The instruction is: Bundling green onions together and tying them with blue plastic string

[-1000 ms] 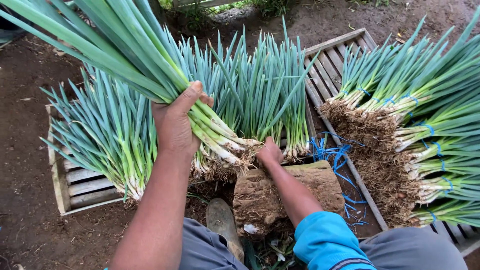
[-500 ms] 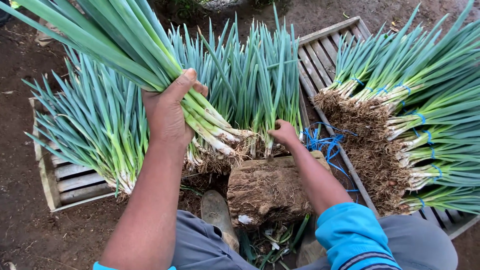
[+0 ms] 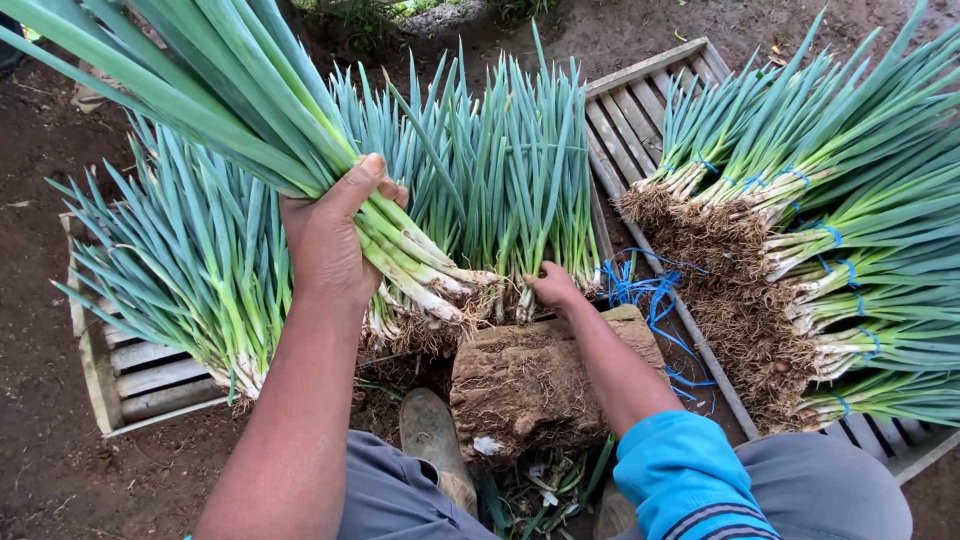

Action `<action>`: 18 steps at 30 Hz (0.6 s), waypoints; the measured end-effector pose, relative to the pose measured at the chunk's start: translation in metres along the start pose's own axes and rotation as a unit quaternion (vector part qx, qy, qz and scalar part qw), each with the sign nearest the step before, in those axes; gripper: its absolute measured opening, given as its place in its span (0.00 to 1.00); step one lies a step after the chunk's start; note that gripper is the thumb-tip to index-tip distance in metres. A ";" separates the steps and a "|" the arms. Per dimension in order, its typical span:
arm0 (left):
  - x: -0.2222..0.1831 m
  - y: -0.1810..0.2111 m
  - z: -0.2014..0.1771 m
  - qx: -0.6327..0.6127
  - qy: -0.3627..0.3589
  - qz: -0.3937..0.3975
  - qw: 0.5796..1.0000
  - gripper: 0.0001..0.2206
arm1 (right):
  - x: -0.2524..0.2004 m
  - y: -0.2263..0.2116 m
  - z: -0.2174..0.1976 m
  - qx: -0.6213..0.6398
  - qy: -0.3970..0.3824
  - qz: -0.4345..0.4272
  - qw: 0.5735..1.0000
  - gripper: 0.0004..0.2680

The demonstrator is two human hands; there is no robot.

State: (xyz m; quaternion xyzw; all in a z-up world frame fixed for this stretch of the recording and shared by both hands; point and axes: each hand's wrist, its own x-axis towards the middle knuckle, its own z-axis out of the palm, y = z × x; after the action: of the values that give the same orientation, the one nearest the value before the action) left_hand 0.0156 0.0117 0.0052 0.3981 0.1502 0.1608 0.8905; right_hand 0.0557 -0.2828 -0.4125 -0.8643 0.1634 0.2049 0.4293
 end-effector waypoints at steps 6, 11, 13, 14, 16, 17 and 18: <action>-0.014 0.008 0.007 -0.002 -0.008 -0.012 1.000 0.12 | -0.091 -0.088 -0.068 0.294 -0.101 0.025 0.950 0.12; -0.031 0.009 0.012 0.026 -0.010 -0.041 0.999 0.11 | -0.181 -0.179 -0.145 0.225 -0.150 0.032 0.962 0.10; -0.038 0.000 0.008 0.028 -0.014 -0.057 0.998 0.12 | -0.178 -0.169 -0.168 0.218 -0.150 0.012 0.964 0.11; -0.041 -0.004 0.008 0.031 -0.015 -0.072 0.997 0.13 | -0.176 -0.165 -0.181 0.208 -0.154 -0.007 0.966 0.12; -0.052 -0.015 0.010 0.018 -0.021 -0.090 0.996 0.13 | -0.211 -0.182 -0.209 0.204 -0.140 -0.011 0.969 0.13; -0.058 -0.021 0.011 0.007 -0.023 -0.108 0.994 0.13 | -0.229 -0.189 -0.222 0.199 -0.131 -0.012 0.971 0.13; -0.060 -0.033 0.008 0.007 -0.027 -0.109 0.994 0.13 | -0.243 -0.193 -0.232 0.201 -0.127 -0.014 0.971 0.13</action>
State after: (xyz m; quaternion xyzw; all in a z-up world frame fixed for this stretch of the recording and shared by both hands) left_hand -0.0300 -0.0389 -0.0064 0.3899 0.1693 0.0513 0.9037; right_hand -0.0159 -0.3327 -0.0348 -0.7295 0.1337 0.2698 0.6142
